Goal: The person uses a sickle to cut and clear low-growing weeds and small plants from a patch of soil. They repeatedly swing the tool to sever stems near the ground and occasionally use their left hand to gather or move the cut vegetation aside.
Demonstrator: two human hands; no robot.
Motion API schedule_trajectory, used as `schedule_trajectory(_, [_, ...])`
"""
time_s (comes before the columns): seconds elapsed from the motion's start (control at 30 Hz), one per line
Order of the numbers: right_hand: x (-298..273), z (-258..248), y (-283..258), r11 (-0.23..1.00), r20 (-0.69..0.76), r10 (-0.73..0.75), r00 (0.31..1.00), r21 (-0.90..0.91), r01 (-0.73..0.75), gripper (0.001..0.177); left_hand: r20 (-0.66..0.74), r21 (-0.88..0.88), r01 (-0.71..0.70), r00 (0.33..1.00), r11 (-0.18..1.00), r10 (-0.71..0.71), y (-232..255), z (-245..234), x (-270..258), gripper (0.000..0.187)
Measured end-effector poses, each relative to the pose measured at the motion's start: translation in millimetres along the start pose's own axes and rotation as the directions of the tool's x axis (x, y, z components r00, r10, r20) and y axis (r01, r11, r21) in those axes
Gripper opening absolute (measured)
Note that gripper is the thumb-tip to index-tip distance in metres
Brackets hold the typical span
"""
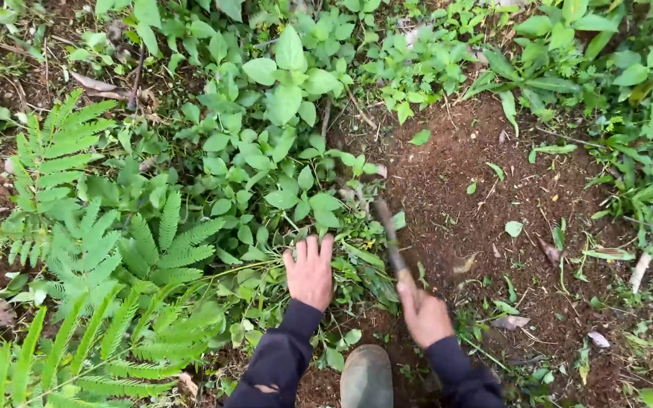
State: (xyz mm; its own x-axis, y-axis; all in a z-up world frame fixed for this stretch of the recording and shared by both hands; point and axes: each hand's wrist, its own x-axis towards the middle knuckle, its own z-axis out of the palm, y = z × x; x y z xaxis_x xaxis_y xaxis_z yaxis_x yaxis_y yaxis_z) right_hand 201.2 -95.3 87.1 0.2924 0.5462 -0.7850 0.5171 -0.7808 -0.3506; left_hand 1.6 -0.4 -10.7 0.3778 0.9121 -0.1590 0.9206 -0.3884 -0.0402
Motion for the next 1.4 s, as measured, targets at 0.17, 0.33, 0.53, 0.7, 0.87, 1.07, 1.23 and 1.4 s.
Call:
schedule_trajectory(0.17, [42.1,-38.6,-45.3,0.997,-0.272,-0.052,0.961,0.041,0.066,0.076,-0.169,-0.008,-0.007,0.986,1.0,0.006,0.4,9.9,-3.7,0.061])
schedule_trajectory(0.33, [6.1,-8.4,-41.4,0.995,-0.009,-0.03,1.0,0.095,0.03,0.066,-0.133,-0.005,-0.019,0.991,1.0,0.018,-3.6,-2.4,-2.6,0.053])
schedule_trajectory(0.53, [26.4,6.0,29.8,0.977,-0.182,-0.013,0.983,0.209,0.052,0.062,-0.042,-0.036,-0.011,0.999,0.999,0.009,-1.5,-1.4,-0.7,0.049])
schedule_trajectory(0.7, [62.9,-15.0,-6.5,0.955,-0.354,0.034,0.935,0.286,0.074,0.06,-0.052,-0.02,-0.01,0.999,1.0,0.009,4.2,0.1,-0.2,0.049])
schedule_trajectory(0.87, [38.3,47.2,64.2,0.994,-0.106,-0.048,0.993,0.095,0.058,0.064,0.026,-0.062,-0.01,1.0,0.998,0.012,-3.9,-7.1,1.7,0.055])
schedule_trajectory(1.07, [53.5,-26.5,-22.2,0.958,0.007,0.111,0.994,0.266,-0.109,0.061,-0.038,-0.01,-0.089,0.995,0.996,0.089,-1.8,-3.0,-7.9,0.057])
schedule_trajectory(1.23, [27.8,13.9,20.0,0.997,0.112,-0.078,0.991,-0.013,0.08,0.035,-0.045,0.059,-0.285,0.957,0.957,0.288,-14.2,-26.3,25.3,0.093])
schedule_trajectory(1.4, [-25.0,47.0,77.4,0.987,0.192,-0.102,0.976,-0.103,0.124,0.069,0.053,-0.024,-0.542,0.838,0.84,0.543,-19.8,-45.6,-4.6,0.081])
